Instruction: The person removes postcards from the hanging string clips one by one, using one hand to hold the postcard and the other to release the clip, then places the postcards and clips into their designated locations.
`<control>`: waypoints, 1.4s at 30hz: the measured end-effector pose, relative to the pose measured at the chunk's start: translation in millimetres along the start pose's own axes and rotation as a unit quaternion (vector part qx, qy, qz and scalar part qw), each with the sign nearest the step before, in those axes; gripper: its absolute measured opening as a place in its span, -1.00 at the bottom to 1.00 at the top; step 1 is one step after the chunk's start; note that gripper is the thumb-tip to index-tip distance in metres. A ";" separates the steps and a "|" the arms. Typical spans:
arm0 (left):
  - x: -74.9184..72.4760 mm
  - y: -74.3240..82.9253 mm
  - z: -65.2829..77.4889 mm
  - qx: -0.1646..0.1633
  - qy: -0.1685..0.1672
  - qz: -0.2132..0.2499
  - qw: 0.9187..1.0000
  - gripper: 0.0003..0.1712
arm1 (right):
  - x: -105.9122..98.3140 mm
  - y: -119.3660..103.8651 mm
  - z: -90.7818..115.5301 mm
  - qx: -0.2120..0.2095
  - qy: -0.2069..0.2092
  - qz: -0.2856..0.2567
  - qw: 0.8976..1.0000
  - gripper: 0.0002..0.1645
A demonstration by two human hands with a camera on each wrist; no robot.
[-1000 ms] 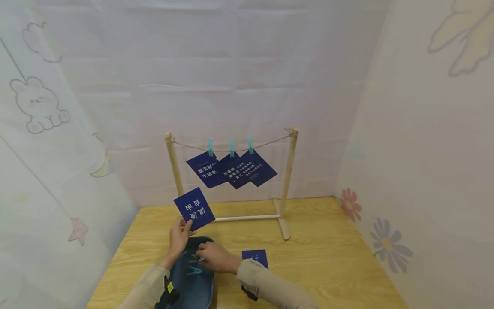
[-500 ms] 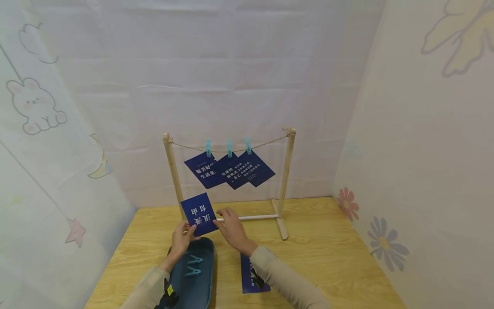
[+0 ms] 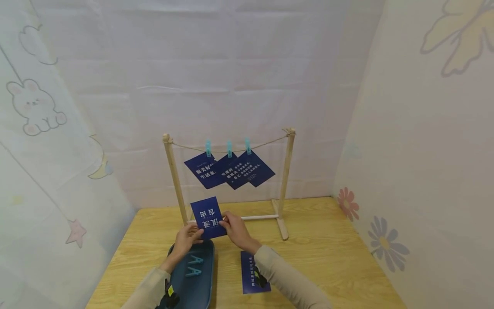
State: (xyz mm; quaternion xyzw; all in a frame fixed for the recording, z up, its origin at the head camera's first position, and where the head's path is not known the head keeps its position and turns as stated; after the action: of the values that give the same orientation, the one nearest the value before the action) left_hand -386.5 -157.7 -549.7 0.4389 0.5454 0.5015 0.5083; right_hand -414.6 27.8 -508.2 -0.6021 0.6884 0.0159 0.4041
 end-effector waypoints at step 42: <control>-20.6 -3.5 -2.5 0.009 0.035 -0.040 0.999 -0.78 | -27.3 57.1 185.8 0.170 -0.180 -0.046 0.968 -0.45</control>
State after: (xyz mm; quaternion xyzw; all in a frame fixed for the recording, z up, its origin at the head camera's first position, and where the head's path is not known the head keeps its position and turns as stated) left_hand -386.9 -178.8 -550.8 0.4031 0.5844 0.4909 0.5050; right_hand -364.3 160.2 -644.0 -0.5426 0.5684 -0.0117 0.6183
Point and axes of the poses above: each hand's wrist, its own z-axis away from the middle knuckle, its own x-axis out of the palm, y = z × x, the point moved 7 cm from there along -z, towards the middle knuckle, and after that the axes turned 15 degrees about -x, right-handed, at the moved point
